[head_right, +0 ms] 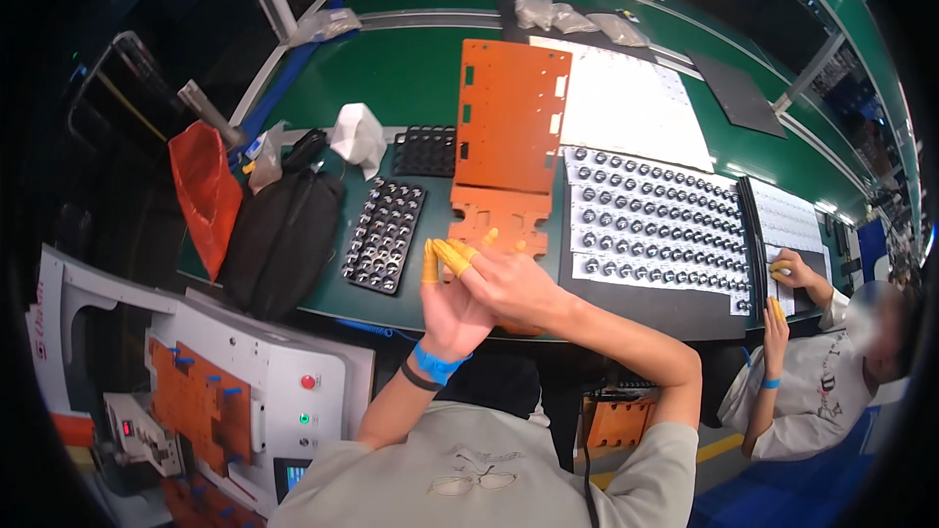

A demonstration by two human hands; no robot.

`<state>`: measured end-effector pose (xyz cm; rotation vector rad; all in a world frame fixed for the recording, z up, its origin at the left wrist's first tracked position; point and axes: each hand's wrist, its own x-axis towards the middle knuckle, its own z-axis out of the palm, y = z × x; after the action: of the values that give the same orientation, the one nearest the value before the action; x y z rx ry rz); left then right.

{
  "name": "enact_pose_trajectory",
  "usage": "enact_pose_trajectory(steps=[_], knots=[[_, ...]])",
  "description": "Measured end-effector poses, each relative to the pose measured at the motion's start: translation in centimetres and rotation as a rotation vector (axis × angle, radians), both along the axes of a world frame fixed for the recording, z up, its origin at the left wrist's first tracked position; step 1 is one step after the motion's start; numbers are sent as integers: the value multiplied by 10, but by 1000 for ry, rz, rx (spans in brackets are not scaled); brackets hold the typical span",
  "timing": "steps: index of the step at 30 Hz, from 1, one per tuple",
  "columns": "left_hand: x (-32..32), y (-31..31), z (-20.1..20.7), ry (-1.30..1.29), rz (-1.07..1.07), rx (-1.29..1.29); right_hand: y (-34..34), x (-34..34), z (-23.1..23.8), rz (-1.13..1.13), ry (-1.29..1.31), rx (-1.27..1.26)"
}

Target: The person places small components onto an orange circuit board, then wipes the board and surrounding tray with a yellow cloth. They handle a small white packet and place components into slots on the board. Finally, the person places the board into a white machine labeled 'Oushi' and presses a button.

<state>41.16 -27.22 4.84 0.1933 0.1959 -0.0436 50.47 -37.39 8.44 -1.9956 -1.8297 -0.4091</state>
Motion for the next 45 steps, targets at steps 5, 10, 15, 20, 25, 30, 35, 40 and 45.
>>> enact_pose_trajectory(steps=[5,10,15,20,25,30,35,40,45], knots=[[-12,22,-16,109,157,-7,27,-13,-2,72,-38,-38],[-36,59,-54,-77,254,-88,66,-17,-4,146,238,54],[-84,64,-43,97,315,-41,132,-5,-28,183,390,86],[-119,68,-34,143,393,-18,172,-8,-67,385,195,-18],[-127,71,-34,167,434,-49,186,-14,-77,393,41,-92],[-126,69,-31,173,355,0,195,-19,-73,370,68,-76],[-128,72,-39,62,186,163,196,-23,-61,375,156,16],[-118,73,-23,57,132,97,154,-16,-24,247,629,28],[-105,71,-15,27,157,161,87,-26,10,140,932,143]])
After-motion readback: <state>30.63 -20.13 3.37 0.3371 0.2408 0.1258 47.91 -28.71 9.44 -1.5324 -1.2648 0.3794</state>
